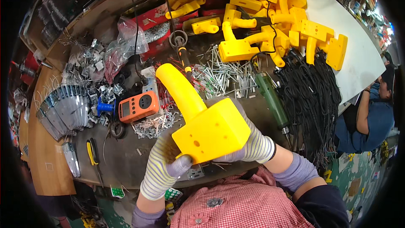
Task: Assembling a yellow plastic electronic housing by inserting wires and using a soldering iron.
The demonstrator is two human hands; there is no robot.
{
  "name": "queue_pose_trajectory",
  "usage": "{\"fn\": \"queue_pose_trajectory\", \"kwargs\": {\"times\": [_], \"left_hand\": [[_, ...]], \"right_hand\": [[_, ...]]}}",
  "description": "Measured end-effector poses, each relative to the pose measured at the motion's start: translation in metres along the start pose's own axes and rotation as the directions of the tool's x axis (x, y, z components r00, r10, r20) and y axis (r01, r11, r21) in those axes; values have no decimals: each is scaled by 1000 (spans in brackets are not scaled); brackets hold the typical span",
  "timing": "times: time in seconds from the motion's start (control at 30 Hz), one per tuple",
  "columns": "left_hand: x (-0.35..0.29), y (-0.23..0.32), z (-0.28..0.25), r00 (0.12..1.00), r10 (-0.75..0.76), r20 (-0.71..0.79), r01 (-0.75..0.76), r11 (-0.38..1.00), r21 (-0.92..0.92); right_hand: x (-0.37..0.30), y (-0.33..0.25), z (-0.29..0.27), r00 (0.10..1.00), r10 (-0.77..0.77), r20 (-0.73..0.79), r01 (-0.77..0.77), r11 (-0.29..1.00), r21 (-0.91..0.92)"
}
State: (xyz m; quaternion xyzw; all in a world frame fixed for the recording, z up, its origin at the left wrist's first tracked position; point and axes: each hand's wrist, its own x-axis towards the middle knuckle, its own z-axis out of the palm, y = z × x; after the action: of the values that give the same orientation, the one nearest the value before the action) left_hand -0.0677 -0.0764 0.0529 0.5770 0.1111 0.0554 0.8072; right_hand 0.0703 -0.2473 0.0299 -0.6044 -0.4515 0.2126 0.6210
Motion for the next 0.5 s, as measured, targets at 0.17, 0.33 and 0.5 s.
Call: {"fn": "queue_pose_trajectory", "kwargs": {"times": [0.17,0.33,0.5], "left_hand": [[5,1,-4,769,547,331,-519,232,823],[0,-20,8,991,132,-10,-129,981,143],[-9,-28,-28,864,144,483,-479,533,697]], "right_hand": [[-7,-2,26,995,65,-77,-41,962,271],[-5,-17,18,996,-90,14,91,989,-113],[-14,-12,-8,929,-299,220,339,924,-177]]}}
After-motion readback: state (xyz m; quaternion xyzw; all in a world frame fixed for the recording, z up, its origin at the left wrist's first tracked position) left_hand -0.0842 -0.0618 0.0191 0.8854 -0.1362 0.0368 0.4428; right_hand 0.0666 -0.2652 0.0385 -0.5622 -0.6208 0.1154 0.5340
